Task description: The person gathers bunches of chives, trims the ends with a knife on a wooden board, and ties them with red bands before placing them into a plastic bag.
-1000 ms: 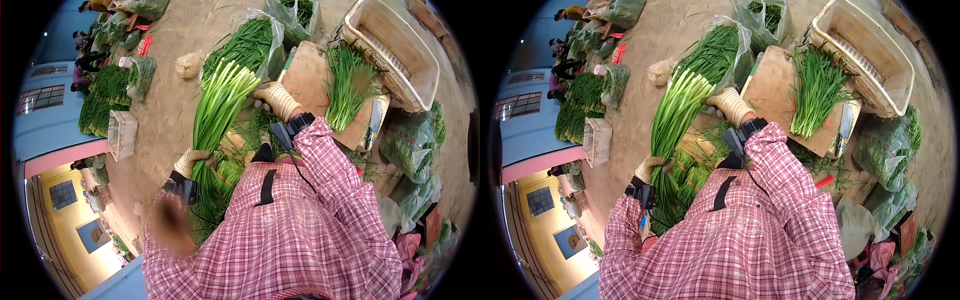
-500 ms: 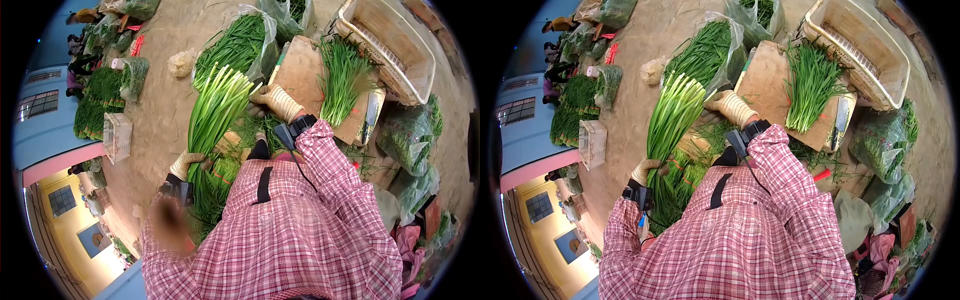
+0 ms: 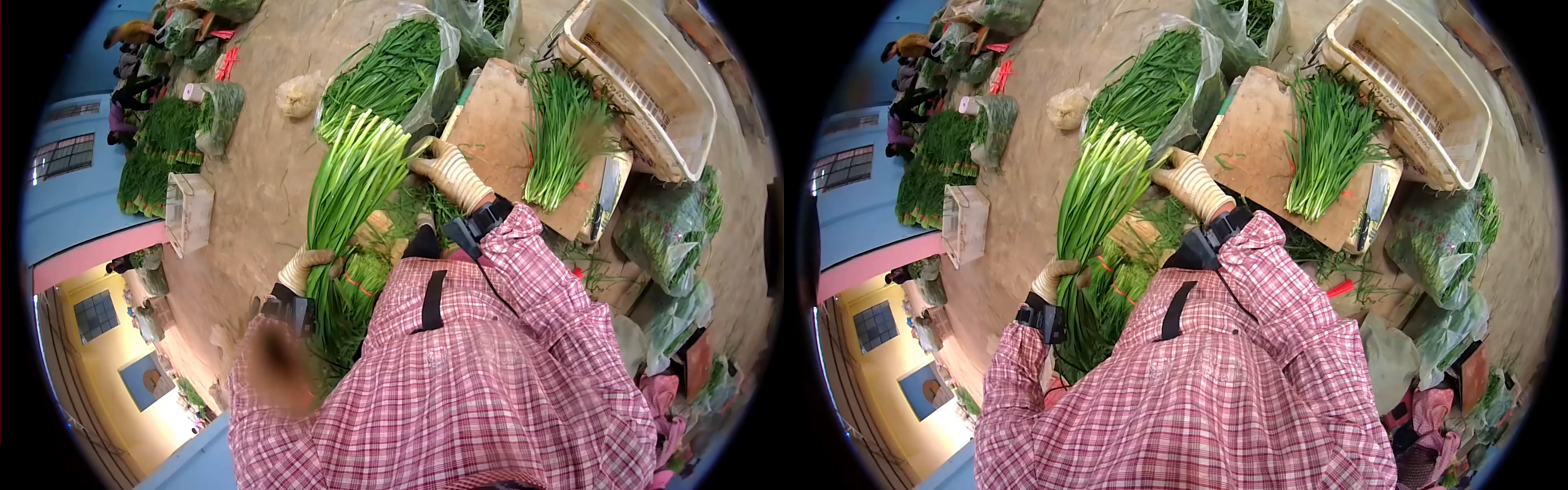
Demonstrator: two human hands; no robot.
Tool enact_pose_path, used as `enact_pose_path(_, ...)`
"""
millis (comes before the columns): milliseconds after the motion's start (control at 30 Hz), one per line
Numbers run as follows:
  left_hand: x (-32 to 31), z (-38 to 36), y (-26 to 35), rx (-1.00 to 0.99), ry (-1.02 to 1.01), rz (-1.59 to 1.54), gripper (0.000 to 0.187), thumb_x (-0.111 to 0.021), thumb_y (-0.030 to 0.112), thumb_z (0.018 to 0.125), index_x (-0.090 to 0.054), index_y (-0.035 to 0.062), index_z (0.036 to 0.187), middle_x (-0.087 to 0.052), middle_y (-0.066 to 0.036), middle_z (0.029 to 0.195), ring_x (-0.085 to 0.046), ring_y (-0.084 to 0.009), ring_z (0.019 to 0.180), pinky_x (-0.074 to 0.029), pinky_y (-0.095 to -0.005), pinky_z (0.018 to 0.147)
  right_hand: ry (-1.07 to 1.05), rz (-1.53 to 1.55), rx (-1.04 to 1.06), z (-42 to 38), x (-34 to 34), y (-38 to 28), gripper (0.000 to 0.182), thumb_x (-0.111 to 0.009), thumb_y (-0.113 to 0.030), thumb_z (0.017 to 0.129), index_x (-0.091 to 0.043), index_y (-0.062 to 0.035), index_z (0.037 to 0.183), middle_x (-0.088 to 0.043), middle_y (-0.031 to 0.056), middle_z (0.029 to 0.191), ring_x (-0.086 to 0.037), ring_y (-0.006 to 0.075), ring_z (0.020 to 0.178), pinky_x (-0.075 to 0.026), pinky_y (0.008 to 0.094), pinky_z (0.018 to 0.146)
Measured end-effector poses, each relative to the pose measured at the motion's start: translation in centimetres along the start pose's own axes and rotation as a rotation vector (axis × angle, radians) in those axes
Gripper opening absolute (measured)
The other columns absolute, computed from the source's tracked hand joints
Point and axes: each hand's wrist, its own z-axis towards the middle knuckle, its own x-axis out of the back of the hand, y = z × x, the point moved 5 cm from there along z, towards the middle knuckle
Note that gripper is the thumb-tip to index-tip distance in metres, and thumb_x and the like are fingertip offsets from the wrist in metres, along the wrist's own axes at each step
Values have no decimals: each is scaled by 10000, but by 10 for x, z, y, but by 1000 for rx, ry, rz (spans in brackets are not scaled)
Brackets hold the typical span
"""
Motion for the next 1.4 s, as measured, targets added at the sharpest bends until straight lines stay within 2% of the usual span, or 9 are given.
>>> enact_pose_path(267,5,-5,4,-13,123,48,422,-679,112,703,-600,-9,1100,-624,-71,833,-574,-148,662,-474,-264,635,-209,-352,170,8,-8,4,627,-565,-133,814,-337,-16,1386,-568,228,1196,-538,315,1151,-415,365,968)
enact_pose_path(400,14,-4,12,-10,-8,209,407,-673,79,730,-581,-11,1116,-643,-85,862,-584,-160,673,-483,-282,652,64,-288,176,23,-9,31,522,-532,-79,847,-411,10,1346,-605,173,1088,-594,212,835,-503,319,730)
enact_pose_path(433,19,-5,11,-10,3,200,407,-673,79,730,-581,-11,1116,-643,-85,862,-584,-160,673,-483,-282,652,166,-210,169,26,-6,43,420,-503,-138,870,-504,10,1263,-614,254,1048,-618,306,879,-492,379,790)
enact_pose_path(533,32,-8,8,29,-12,294,383,-673,57,734,-582,-14,1099,-638,-81,827,-582,-161,663,-484,-286,651,341,-38,30,15,10,28,310,-511,-152,874,-607,26,1110,-641,111,778,-575,194,639,-481,317,612)
enact_pose_path(733,67,-22,24,9,165,614,367,-728,34,736,-594,-23,1073,-648,-59,786,-600,-131,647,-496,-272,603,836,668,-94,47,111,64,207,-515,-210,917,-592,-25,965,-386,-3,573,-367,145,450,-349,302,414)
enact_pose_path(933,83,3,27,-40,326,709,465,-743,-13,716,-582,-35,1151,-675,-69,866,-626,-134,702,-532,-289,646,172,649,48,45,51,19,180,-552,-237,913,-623,-84,976,-303,-47,515,-293,86,452,-294,263,424)
enact_pose_path(1033,89,11,32,-97,305,752,511,-736,8,712,-567,-33,1193,-679,-68,937,-621,-122,791,-530,-288,729,657,174,95,70,87,50,335,-583,-258,873,-616,-21,1108,-548,67,592,-518,189,521,-438,358,498)
enact_pose_path(1200,77,29,51,-231,302,872,599,-719,22,698,-529,-28,1264,-676,-63,1065,-593,-91,938,-488,-276,879,379,-687,326,61,-1,1,454,-678,-365,776,-633,-95,1139,-675,193,922,-653,308,876,-502,385,830)
enact_pose_path(1400,51,44,57,-375,256,1036,627,-713,7,697,-514,-12,1291,-670,-52,1068,-578,-87,952,-481,-259,880,-52,-546,-274,84,-44,37,443,-690,-372,731,-677,6,962,-684,213,895,-664,326,849,-520,400,768)
